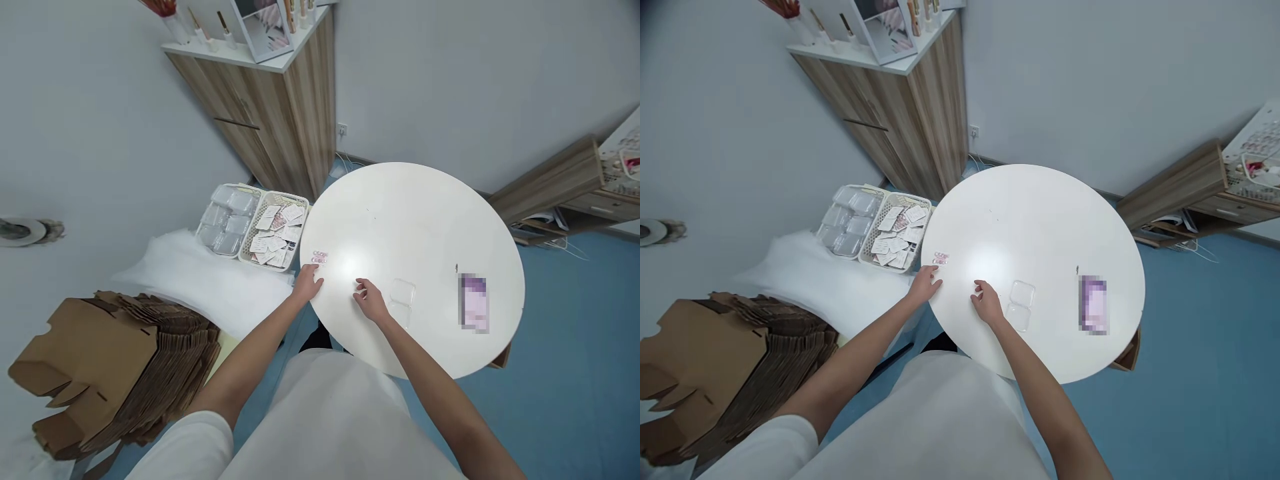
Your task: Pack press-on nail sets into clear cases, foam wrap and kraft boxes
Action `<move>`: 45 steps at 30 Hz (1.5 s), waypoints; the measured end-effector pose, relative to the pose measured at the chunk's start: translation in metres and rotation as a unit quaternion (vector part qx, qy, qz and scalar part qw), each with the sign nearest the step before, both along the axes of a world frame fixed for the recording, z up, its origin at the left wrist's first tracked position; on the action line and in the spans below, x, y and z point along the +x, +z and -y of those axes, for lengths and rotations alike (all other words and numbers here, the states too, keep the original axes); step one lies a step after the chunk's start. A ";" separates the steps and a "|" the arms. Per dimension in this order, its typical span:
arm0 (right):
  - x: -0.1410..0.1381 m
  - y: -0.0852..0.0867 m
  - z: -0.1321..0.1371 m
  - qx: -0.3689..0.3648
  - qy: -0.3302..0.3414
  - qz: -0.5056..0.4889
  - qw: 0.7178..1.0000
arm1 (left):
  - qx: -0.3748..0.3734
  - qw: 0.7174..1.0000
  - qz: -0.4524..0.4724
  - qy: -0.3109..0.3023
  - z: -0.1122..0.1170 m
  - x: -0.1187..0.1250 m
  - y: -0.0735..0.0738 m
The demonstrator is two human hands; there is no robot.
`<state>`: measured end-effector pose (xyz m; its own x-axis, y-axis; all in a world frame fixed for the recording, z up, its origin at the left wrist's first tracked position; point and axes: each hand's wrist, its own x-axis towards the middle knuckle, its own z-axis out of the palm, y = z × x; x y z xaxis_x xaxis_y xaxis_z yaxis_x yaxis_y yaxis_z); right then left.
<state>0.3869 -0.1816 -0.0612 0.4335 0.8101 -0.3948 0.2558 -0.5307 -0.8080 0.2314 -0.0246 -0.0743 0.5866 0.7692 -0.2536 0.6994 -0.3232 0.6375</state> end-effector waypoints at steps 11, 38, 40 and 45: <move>-0.026 -0.026 -0.119 -0.070 0.067 0.159 0.983 | -0.040 0.979 -0.172 -0.103 -0.066 0.022 0.000; -0.029 -0.031 -0.083 0.012 0.045 0.194 0.980 | 0.008 0.988 0.005 -0.156 -0.035 0.014 -0.013; -0.024 -0.030 -0.066 0.026 0.042 0.190 0.981 | -0.007 0.984 0.031 -0.175 -0.025 0.017 -0.011; -0.009 -0.028 -0.011 0.033 0.031 0.189 0.981 | -0.014 0.974 0.050 -0.223 0.018 0.028 -0.003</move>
<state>0.3783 -0.1707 -0.0896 0.4870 0.8585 -0.1609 0.5744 -0.4535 -0.6815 0.2598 -0.0428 -0.0770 0.8831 0.4268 -0.1950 0.4277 -0.5614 0.7084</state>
